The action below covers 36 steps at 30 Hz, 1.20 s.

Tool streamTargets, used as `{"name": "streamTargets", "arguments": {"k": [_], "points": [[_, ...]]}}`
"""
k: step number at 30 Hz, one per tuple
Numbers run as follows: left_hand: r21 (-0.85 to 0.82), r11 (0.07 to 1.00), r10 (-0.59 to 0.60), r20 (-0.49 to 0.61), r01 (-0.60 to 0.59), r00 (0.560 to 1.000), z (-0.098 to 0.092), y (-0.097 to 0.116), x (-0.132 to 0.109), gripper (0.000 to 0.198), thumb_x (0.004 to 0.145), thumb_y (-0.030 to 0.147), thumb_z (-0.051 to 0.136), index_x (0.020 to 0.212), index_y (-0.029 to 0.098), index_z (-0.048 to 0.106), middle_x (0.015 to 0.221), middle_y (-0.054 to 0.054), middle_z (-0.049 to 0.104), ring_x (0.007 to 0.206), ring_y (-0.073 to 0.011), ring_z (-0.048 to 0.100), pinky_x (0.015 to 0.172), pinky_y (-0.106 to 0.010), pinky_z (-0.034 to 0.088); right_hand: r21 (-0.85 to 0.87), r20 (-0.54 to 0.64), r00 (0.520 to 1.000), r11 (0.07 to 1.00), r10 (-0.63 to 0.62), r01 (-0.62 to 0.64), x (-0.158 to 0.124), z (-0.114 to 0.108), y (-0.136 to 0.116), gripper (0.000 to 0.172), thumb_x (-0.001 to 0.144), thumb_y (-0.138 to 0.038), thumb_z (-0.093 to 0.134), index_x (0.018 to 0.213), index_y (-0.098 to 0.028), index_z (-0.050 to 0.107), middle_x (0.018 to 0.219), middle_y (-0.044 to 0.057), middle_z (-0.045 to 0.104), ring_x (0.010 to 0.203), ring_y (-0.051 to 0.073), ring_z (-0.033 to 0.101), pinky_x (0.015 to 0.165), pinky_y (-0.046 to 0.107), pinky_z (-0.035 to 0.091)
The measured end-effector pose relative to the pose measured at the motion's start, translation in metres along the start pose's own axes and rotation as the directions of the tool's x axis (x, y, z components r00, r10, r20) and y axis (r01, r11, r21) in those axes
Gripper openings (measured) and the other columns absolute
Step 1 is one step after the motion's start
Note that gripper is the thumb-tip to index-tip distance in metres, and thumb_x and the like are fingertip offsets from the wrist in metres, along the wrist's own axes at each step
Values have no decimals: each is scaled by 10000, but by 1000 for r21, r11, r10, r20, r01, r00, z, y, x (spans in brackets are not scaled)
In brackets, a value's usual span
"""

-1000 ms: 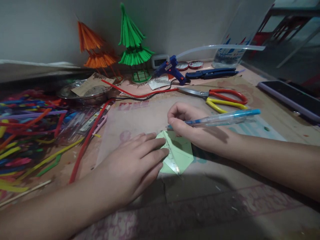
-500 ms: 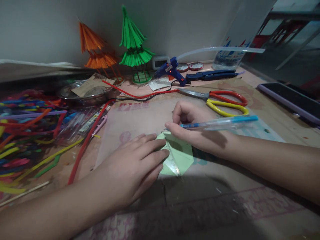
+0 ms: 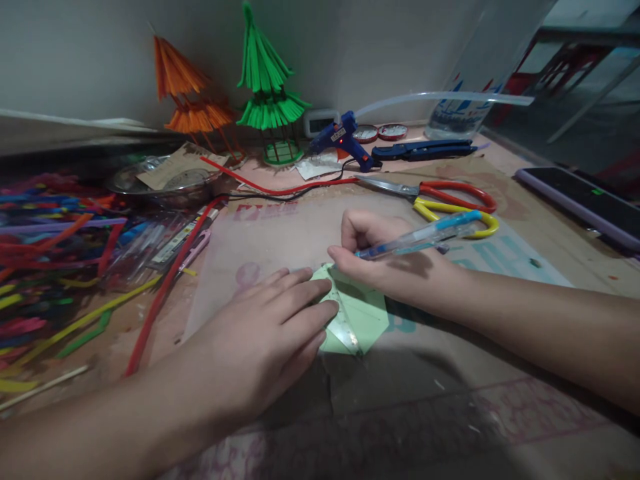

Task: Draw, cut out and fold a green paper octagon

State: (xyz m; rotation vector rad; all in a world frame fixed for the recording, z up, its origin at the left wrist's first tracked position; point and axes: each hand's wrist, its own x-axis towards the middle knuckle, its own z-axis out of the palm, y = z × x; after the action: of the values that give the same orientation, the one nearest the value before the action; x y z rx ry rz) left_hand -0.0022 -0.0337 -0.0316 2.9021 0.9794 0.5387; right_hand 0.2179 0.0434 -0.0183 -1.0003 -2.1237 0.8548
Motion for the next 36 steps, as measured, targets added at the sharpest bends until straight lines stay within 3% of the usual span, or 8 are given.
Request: {"name": "streamTargets", "arguments": {"k": [13,21,36], "points": [[5,1000,-5,18,4,1000,1,1,1,284,1048,173,468,1285,166,625,1347,-151,689,1255,-389,647,971,-615,604,23,6,1000,999,-25,24,-1,2,3,234,881,-272,624,733,-231,447,656,-61,499,580,114,397,550,271,306],[17,1000,4,9,-4,1000,2,0,-1,278,1056,186,464,1284,169,623,1347,-139,684,1259,-374,639,990,-594,594,-48,2,999,997,-53,53,-2,3,5,218,869,-241,596,736,-235,423,640,-73,479,574,107,386,546,272,268],[35,999,1,15,-1,1000,4,0,-3,285,1064,202,454,1306,181,603,1374,-133,666,1268,-361,627,1005,-586,586,-41,3,1000,999,-15,15,0,2,2,201,843,-280,584,724,-234,429,632,-62,493,567,108,387,546,276,285]]}}
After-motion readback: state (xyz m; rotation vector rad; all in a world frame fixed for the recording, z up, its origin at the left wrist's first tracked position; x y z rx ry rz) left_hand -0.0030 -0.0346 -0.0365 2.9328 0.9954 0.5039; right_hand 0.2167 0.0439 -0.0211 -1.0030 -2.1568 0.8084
